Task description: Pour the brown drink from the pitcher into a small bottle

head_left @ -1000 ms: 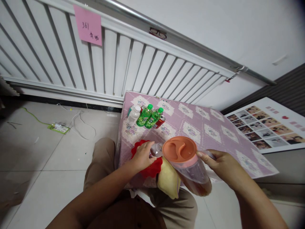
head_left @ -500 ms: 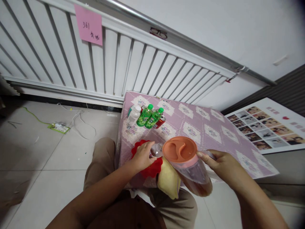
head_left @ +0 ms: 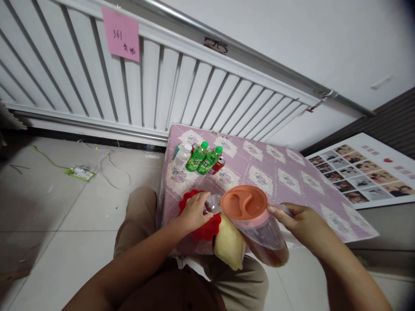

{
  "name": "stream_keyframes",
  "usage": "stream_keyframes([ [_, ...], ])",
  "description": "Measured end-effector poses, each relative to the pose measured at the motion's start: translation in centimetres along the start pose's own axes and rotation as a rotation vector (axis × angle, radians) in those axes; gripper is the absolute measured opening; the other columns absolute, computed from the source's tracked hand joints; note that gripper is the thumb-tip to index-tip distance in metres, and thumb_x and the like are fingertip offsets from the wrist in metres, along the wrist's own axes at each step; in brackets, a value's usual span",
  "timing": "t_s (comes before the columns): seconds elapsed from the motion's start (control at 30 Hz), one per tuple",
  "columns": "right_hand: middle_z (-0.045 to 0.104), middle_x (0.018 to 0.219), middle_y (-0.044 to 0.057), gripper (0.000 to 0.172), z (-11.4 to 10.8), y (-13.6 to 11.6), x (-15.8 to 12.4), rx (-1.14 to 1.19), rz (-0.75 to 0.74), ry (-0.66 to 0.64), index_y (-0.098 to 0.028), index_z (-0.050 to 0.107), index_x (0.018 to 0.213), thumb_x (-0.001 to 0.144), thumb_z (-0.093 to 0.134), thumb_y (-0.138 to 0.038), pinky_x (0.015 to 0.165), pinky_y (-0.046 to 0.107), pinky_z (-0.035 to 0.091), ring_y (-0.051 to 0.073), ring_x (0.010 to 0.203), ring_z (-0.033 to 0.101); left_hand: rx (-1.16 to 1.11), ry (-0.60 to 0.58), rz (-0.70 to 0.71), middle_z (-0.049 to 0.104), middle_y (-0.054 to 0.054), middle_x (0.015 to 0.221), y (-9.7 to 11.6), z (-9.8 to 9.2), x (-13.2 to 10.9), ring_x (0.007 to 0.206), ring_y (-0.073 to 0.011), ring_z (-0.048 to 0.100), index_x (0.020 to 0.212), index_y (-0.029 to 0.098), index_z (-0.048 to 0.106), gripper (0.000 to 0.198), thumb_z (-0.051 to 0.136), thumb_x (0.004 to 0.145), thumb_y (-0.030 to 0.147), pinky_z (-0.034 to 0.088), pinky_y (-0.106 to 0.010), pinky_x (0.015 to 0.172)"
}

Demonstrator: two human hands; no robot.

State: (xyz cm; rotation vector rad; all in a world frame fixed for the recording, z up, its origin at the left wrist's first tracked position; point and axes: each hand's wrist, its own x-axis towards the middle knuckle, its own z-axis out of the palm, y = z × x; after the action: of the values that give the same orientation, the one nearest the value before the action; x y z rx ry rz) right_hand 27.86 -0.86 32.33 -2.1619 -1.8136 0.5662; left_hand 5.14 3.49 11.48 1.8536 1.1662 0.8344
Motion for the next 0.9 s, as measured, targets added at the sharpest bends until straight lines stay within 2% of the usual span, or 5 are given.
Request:
stream_keyframes([
  [0.2,0.054,0.050,0.001,0.071,-0.1,-0.3,-0.1,0.007,-0.019,0.012,-0.020,0.059,0.051,0.068,0.058,-0.089,0.044,0.026,0.039,0.015,0.048,0.046,-0.007,0.003,0.003,0.058,-0.012,0.143,0.1,0.0,0.0,0.134,-0.0306,0.053,0.140,0.024,0.045,0.071,0.077,0.077,0.020,0.043,-0.052,0.114],
  [0.43,0.056,0.052,0.002,0.073,-0.1,-0.3,0.0,-0.009,0.020,-0.004,-0.020,0.061,0.052,0.064,0.057,-0.091,0.047,0.028,0.041,0.016,0.050,0.048,-0.002,0.011,0.016,0.057,-0.012,0.144,0.0,0.1,0.0,0.135,-0.0318,0.053,0.140,0.021,0.046,0.069,0.077,0.078,0.021,0.043,-0.051,0.114],
  [0.67,0.051,0.048,0.000,0.070,-0.2,-0.6,-0.1,0.001,-0.035,0.018,-0.020,0.057,0.050,0.067,0.059,-0.088,0.044,0.026,0.039,0.014,0.047,0.045,-0.011,0.011,0.017,0.058,-0.013,0.143,-0.2,0.1,0.1,0.134,-0.0311,0.054,0.140,0.022,0.046,0.069,0.078,0.078,0.022,0.043,-0.052,0.113],
  [0.9,0.050,0.047,0.000,0.070,-0.2,-1.2,-0.2,0.002,-0.043,0.046,-0.021,0.055,0.047,0.065,0.061,-0.088,0.043,0.026,0.038,0.014,0.046,0.045,-0.011,0.013,0.020,0.059,-0.012,0.141,0.2,-0.1,0.0,0.133,-0.0343,0.054,0.140,0.022,0.047,0.068,0.076,0.079,0.020,0.043,-0.052,0.113],
])
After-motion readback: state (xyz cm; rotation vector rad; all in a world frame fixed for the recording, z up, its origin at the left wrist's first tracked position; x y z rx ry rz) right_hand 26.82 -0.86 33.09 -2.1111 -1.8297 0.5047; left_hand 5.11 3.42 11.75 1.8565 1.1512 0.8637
